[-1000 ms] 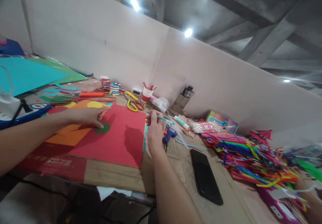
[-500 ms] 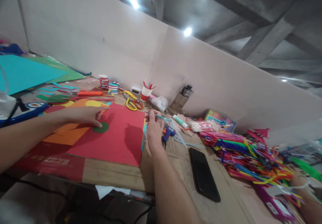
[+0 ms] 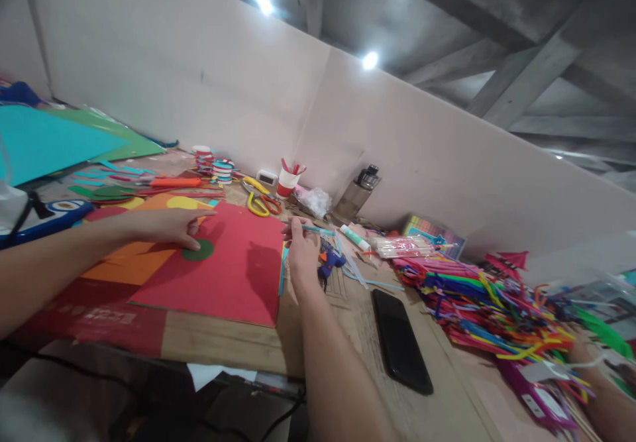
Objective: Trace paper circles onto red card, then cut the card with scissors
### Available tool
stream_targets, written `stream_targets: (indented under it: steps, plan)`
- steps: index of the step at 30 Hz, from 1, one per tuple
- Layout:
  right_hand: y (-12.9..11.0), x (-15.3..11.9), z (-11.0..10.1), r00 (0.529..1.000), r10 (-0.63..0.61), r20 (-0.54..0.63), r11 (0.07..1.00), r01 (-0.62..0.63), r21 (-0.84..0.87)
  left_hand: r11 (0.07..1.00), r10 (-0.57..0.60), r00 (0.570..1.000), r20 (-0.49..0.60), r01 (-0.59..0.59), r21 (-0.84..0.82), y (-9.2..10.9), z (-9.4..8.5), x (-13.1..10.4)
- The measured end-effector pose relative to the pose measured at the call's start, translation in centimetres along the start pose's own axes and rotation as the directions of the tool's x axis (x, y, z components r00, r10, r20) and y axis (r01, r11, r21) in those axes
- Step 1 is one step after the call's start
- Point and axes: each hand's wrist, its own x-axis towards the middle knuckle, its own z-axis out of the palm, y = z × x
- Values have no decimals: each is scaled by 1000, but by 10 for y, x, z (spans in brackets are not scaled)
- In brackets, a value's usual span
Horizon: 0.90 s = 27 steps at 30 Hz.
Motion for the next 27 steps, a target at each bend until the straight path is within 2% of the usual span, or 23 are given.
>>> stream_targets:
  steps: [18,27]
  plan:
    - [-2,-3,3,999,-36,-10,999,36,4,1000,-7,1000,0,7,29,2,-2,-1]
    - [-2,-3,2,999,-45,-6,999,45,4,999,17,1000,-10,-17,33,-5,-1,3]
